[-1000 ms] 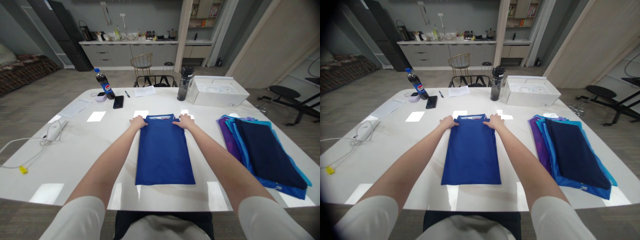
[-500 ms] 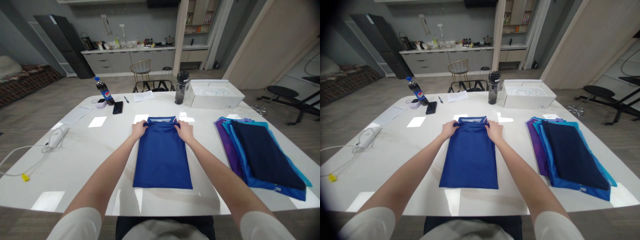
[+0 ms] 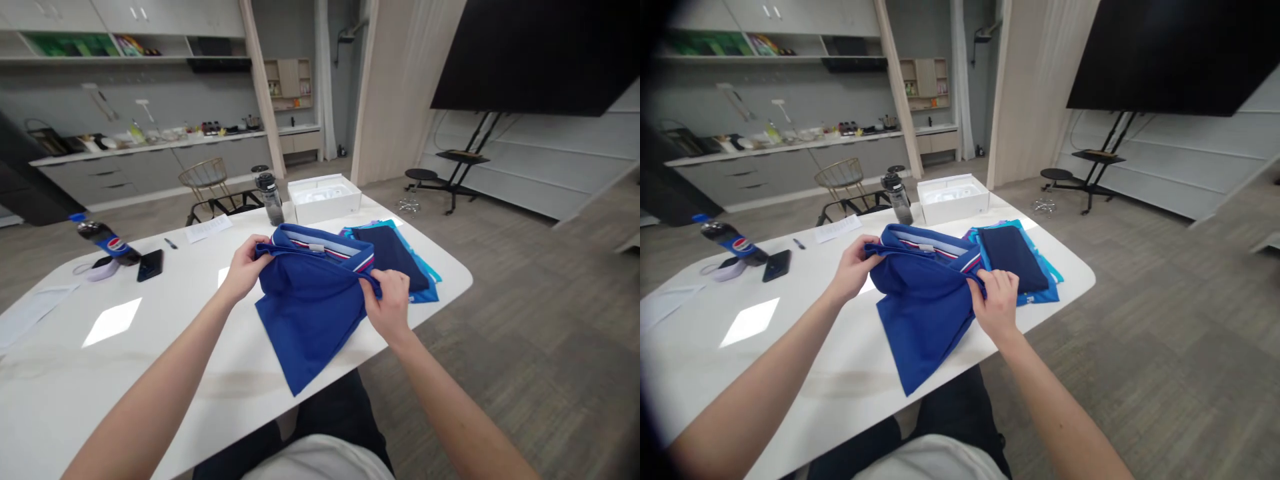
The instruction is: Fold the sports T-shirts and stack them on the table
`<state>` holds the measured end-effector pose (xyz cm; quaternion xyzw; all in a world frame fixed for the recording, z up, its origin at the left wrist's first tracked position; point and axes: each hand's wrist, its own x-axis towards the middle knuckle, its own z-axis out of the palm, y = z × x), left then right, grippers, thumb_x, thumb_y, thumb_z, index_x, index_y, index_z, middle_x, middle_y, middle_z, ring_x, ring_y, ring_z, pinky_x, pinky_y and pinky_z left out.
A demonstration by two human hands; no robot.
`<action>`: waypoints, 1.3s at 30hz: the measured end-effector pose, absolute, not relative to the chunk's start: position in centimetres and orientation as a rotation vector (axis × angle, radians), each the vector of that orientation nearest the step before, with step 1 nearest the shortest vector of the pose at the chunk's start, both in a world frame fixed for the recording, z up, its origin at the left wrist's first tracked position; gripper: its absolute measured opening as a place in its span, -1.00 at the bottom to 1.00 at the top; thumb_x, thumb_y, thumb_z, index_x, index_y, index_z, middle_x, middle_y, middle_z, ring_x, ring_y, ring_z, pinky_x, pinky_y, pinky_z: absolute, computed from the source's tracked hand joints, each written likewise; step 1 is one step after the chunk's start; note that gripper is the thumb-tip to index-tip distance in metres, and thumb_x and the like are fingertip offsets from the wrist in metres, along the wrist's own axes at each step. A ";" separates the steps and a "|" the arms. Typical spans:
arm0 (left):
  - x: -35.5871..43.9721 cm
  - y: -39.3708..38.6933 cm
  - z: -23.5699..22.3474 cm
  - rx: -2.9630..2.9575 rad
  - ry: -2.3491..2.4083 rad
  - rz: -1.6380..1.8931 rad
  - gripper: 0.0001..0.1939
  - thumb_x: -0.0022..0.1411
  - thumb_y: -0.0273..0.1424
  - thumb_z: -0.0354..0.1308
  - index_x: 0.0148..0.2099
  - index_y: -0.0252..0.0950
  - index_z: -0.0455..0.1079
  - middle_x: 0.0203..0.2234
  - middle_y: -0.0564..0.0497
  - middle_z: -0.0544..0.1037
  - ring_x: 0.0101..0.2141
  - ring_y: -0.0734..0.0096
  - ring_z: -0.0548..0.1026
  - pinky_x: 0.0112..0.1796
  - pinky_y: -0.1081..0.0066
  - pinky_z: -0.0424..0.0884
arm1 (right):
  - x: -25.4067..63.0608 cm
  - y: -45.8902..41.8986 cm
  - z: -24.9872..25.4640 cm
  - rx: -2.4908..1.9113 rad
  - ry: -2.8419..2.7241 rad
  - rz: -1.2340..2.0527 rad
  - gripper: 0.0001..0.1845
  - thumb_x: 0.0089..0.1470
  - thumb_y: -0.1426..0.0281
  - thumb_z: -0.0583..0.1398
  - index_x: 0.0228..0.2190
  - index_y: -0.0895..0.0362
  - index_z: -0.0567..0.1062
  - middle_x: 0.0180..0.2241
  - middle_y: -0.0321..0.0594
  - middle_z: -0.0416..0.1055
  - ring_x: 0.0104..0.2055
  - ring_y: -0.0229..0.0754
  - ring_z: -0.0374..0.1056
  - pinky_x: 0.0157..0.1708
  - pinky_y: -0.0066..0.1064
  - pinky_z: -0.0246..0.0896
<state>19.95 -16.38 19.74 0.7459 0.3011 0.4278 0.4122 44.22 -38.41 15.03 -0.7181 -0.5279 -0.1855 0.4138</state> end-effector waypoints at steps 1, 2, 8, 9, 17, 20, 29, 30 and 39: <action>21.4 -17.3 21.0 1.820 0.692 1.075 -0.72 0.08 -0.27 0.32 -0.16 -0.19 0.40 -0.34 0.10 0.51 -0.32 0.39 0.48 -0.22 0.40 0.44 | 45.5 -39.8 16.2 -1.757 -1.259 -0.535 -0.79 0.34 0.21 0.12 -0.18 0.01 0.50 -0.30 -0.13 0.47 -0.18 0.01 0.38 0.00 -0.07 0.21; 23.0 -18.0 22.2 1.768 0.638 1.071 -0.69 0.06 -0.27 0.35 -0.16 -0.19 0.40 -0.35 0.10 0.51 -0.33 0.39 0.49 -0.24 0.40 0.45 | 46.8 -41.0 17.5 -1.712 -1.192 -0.603 -0.79 0.33 0.19 0.12 -0.19 0.01 0.49 -0.30 -0.13 0.47 -0.18 0.01 0.39 -0.02 -0.08 0.24; 34.7 -18.9 28.7 1.537 0.365 1.100 -0.66 0.05 -0.30 0.37 -0.12 -0.23 0.42 -0.30 0.10 0.54 -0.20 0.29 0.56 -0.13 0.34 0.49 | 57.6 -40.7 28.5 -1.656 -1.087 -0.733 -0.63 0.34 0.07 0.08 -0.11 0.06 0.51 -0.18 -0.10 0.47 -0.07 0.00 0.39 0.01 -0.13 0.25; 36.9 -18.1 29.0 1.508 0.339 1.116 -0.66 0.07 -0.29 0.37 -0.12 -0.24 0.42 -0.28 0.09 0.55 -0.18 0.29 0.57 -0.11 0.33 0.49 | 60.1 -39.4 29.9 -1.670 -1.118 -0.720 -0.60 0.35 0.06 0.07 -0.09 0.07 0.51 -0.16 -0.10 0.48 -0.05 0.00 0.39 0.02 -0.14 0.24; 49.8 -10.0 19.2 1.496 0.991 0.872 -0.47 0.25 -0.27 0.24 0.21 -0.33 0.26 0.02 -0.22 0.57 0.01 0.14 0.55 -0.01 0.21 0.48 | 75.6 -24.8 22.8 -2.201 -1.180 -0.235 -0.41 0.25 0.09 0.21 0.17 0.19 0.42 0.11 0.08 0.38 0.16 0.12 0.31 0.19 -0.03 0.16; 49.6 -10.3 12.9 1.601 1.328 0.718 -0.27 0.24 -0.21 0.25 0.34 -0.38 0.12 0.28 -0.37 0.35 0.24 0.05 0.38 0.12 0.22 0.38 | 76.0 -24.0 15.3 -2.470 -1.018 0.139 -0.27 0.24 0.11 0.23 0.29 0.24 0.30 0.27 0.26 0.20 0.27 0.20 0.25 0.25 -0.04 0.12; 46.5 -15.2 5.7 1.501 1.160 0.371 0.08 0.00 0.28 0.27 0.34 -0.33 0.13 0.06 -0.38 0.55 -0.05 -0.07 0.60 -0.17 0.20 0.51 | 76.5 -32.1 7.2 -2.195 -0.700 0.644 -0.33 0.22 0.00 0.19 0.21 0.13 0.44 0.04 0.04 0.54 -0.04 0.03 0.52 -0.04 -0.17 0.43; 46.9 -15.9 5.7 1.508 1.138 0.374 0.09 -0.05 0.29 0.30 0.31 -0.34 0.17 0.06 -0.40 0.54 -0.03 -0.11 0.59 -0.13 0.17 0.50 | 76.0 -32.7 7.3 -2.151 -0.697 0.703 -0.33 0.19 0.00 0.22 0.21 0.10 0.45 0.02 0.02 0.56 -0.05 0.02 0.52 -0.06 -0.19 0.45; 48.9 -20.1 5.4 1.550 1.068 0.500 -0.12 0.04 -0.11 0.40 0.26 -0.35 0.12 0.11 -0.45 0.49 0.11 -0.18 0.51 0.06 0.08 0.40 | 70.4 -34.0 7.6 -2.100 -0.733 0.674 -0.27 0.02 0.09 0.34 0.20 0.05 0.48 0.26 -0.03 0.37 0.26 0.12 0.34 0.26 -0.12 0.25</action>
